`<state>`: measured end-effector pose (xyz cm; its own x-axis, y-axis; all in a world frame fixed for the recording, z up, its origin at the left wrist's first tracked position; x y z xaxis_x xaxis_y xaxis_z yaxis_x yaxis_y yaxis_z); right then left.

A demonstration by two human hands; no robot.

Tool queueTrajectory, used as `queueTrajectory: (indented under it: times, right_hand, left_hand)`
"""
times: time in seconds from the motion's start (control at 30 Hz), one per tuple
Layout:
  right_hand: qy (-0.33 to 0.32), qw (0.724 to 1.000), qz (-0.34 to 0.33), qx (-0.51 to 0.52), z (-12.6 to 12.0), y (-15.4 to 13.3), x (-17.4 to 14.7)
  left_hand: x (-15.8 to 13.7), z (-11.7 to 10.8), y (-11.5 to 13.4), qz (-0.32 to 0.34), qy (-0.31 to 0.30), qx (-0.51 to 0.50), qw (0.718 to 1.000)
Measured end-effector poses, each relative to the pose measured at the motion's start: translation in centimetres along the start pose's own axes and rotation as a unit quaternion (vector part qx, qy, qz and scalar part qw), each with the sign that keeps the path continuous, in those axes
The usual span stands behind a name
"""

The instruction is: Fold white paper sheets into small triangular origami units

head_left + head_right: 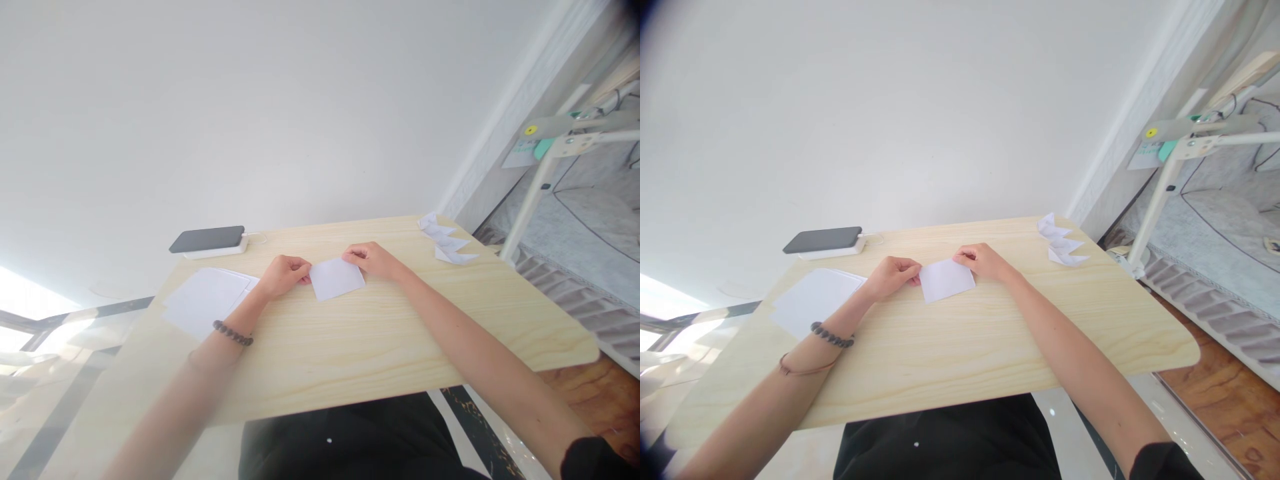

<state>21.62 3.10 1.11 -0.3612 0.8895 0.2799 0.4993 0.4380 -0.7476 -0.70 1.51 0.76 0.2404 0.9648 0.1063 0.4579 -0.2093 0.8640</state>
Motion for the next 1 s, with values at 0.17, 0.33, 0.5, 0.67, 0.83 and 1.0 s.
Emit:
queueTrajectory:
  times: [0.17,0.33,0.5,0.67,0.83,1.0]
  right_hand:
    - [0.004,1.0,0.008,0.004,-0.1,0.2,0.0]
    - [0.007,1.0,-0.008,-0.015,0.6,-0.4,0.0]
    - [0.027,0.999,-0.04,-0.021,2.8,-2.1,-0.3]
    - [0.047,0.997,-0.063,-0.015,4.2,-3.4,-0.4]
    - [0.013,0.997,-0.076,-0.013,3.3,-2.9,-0.1]
    - [0.027,0.999,-0.032,0.016,1.0,-0.9,0.2]
  left_hand:
    - [0.1,-0.1,-0.3,-0.001,-0.003,-0.014,1.0]
    - [-0.1,0.1,0.3,0.004,0.003,-0.039,0.999]
    - [-0.4,0.5,0.9,0.034,0.031,0.022,0.999]
    - [-0.5,0.8,0.7,0.038,0.029,0.021,0.999]
    - [-0.3,0.5,0.7,0.056,0.031,0.045,0.997]
    - [-0.2,0.2,0.8,0.057,0.025,0.057,0.996]
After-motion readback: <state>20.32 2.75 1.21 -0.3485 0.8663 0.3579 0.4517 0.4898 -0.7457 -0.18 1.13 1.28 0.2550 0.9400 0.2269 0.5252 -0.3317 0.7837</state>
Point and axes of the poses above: each hand's wrist, its own x-axis towards the middle knuckle, its own z-axis out of the palm, y = z × x, the point moved 2 cm from there along x, towards the middle knuckle, and after that the axes turned 10 degrees about y, right-handed, at the moved point
